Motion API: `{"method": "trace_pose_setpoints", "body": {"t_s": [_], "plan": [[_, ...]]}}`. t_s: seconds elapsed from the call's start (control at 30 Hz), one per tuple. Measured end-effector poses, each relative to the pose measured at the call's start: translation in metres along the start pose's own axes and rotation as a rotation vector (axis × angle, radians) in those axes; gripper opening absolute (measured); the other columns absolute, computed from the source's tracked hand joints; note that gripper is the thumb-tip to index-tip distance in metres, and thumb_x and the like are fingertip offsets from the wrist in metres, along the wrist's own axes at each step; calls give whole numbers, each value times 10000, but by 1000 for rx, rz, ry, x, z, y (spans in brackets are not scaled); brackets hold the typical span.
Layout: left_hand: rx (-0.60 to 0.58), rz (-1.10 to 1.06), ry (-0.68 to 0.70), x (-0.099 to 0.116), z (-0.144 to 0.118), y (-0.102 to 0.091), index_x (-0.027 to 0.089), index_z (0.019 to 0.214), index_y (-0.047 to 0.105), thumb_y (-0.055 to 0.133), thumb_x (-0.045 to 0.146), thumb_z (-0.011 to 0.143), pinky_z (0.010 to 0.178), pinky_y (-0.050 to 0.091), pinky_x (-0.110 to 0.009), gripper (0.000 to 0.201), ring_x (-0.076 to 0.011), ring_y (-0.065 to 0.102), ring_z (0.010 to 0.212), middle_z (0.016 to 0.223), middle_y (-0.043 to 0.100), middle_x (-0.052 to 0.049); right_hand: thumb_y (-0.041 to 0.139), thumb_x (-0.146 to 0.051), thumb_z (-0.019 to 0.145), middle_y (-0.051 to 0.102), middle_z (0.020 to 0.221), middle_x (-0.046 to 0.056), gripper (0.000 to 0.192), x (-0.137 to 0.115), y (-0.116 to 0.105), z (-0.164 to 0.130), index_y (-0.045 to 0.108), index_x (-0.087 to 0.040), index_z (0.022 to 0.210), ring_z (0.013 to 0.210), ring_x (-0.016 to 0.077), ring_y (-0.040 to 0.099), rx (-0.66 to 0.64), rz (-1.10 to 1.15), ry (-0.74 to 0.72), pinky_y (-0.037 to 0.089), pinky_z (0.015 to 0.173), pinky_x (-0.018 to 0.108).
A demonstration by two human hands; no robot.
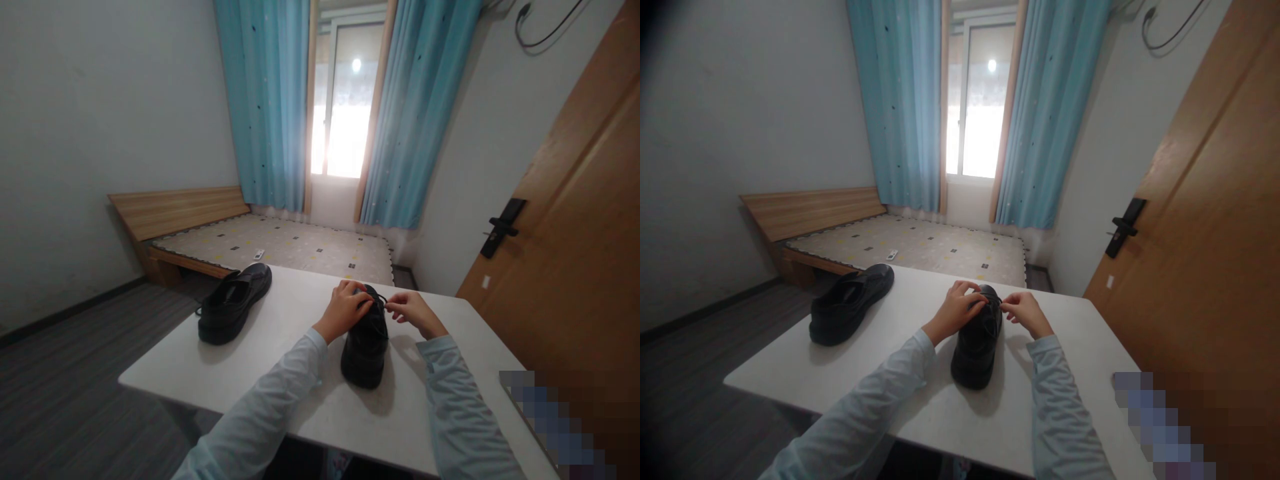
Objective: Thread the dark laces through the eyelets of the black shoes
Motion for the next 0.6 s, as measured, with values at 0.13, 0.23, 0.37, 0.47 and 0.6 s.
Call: {"method": "trace_pose_setpoints", "body": {"t_s": [0.13, 0.23, 0.37, 0.47, 0.6], "plan": [[-7, 14, 4, 0, 0, 0, 245, 917, 691, 552, 312, 835, 910, 415, -393, 175, -214, 455, 1045, 1073, 590, -48, 634, -171, 639, 597, 529, 9, 76, 3, 2, 3, 630, -120, 583, 434, 83, 538, -17, -37, 4, 414, 382, 170], [-10, 27, 7, 0, 0, 1, 241, 899, 693, 554, 316, 833, 900, 420, -396, 171, -218, 449, 1046, 1073, 588, -48, 629, -177, 649, 600, 540, 9, 76, 5, 3, 4, 630, -121, 598, 433, 83, 538, -14, -40, -7, 416, 379, 169], [-1, 45, 21, 0, 1, 2, 243, 879, 696, 555, 317, 832, 895, 420, -396, 166, -218, 442, 1046, 1071, 584, -46, 630, -182, 652, 596, 553, 2, 67, 6, 3, 5, 617, -126, 619, 435, 82, 537, -16, -33, -13, 415, 377, 170], [4, 62, 29, 0, 2, 3, 245, 853, 700, 563, 310, 826, 889, 419, -398, 154, -222, 435, 1048, 1067, 582, -45, 634, -176, 645, 590, 547, -6, 64, 5, 3, 5, 600, -132, 613, 430, 80, 530, -18, -29, -9, 413, 374, 171], [-1, 80, 31, 1, 3, 4, 241, 835, 702, 576, 295, 815, 893, 416, -408, 139, -224, 429, 1047, 1056, 578, -52, 638, -173, 643, 579, 524, -16, 79, 4, 3, 5, 580, -138, 603, 424, 79, 528, -35, -39, 0, 406, 369, 167]]}}
Point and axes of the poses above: each hand's wrist, its own z-axis towards the middle knuckle, its own y-axis out of the palm, x = y × z, the point moved 2 cm from there along z, towards the middle knuckle
